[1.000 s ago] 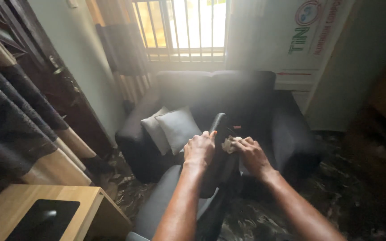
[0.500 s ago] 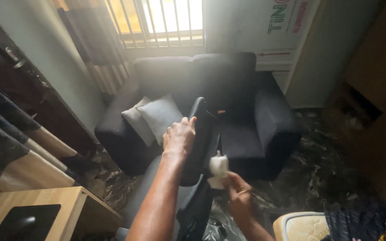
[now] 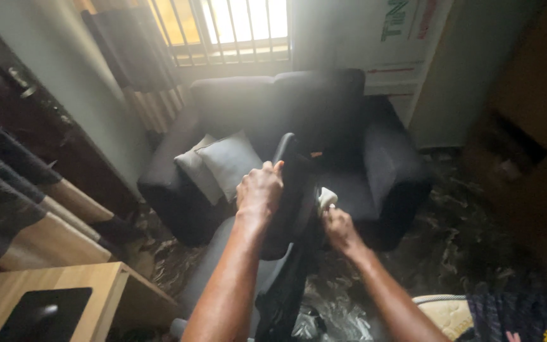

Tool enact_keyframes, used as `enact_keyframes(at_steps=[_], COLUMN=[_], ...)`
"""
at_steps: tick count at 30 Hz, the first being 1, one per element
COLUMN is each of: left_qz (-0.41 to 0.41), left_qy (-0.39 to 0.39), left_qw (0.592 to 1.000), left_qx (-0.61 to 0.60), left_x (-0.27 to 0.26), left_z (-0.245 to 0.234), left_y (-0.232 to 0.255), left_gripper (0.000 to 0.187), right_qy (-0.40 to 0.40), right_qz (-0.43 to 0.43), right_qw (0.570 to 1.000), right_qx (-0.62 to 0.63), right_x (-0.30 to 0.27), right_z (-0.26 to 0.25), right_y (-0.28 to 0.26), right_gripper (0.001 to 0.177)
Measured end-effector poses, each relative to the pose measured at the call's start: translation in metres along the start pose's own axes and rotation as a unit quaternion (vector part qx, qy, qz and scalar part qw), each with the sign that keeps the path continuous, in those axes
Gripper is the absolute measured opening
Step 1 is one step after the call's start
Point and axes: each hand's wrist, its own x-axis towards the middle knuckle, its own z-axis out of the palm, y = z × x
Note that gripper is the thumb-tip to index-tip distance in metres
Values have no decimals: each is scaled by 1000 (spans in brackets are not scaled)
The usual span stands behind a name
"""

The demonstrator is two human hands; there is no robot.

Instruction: The person wipes the armrests, seat, and backrest of a black office chair using a white cloth. They move around the chair to clean different surfaces and then push the chair back toward the desk.

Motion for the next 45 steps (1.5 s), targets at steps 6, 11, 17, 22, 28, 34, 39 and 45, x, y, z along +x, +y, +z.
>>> enact_keyframes(at_steps=[6,11,17,22,28,34,39,45], left_qz=[-10,-7,-1,8,19,28,21,19], left_qy=[3,-2,-4,-13,-12,-10,-7,-11], left_qw=[1000,1000,1000,1000,1000,1000,1000,1000], left_qx=[-20,-8,-14,-5,-17,3,12,-8], left_x=[-2,2,1,-10,-21,-17,-15,-14], left_z=[-4,-6,-11,-15,-22,-18,-17,-12], left_y=[1,-2,-5,-7,-5,-5,-11,-12], left_gripper=[54,55,53,53,52,51,51,51], right_qy=[-142,-102,70,168,206,-5,210,251], right_qz=[94,288,160,-21,-91,205,150,-206], right_qw=[980,912,982,985,973,957,960,936], right_qx=[105,275,70,6,53,204,107,-133], right_x=[39,22,-27,-86,-66,12,-48,-111], right_z=[17,11,-6,2,11,70,20,18], right_y=[47,5,-60,-86,-65,70,-55,-83], right_gripper=[37,35,36,38,43,51,33,36])
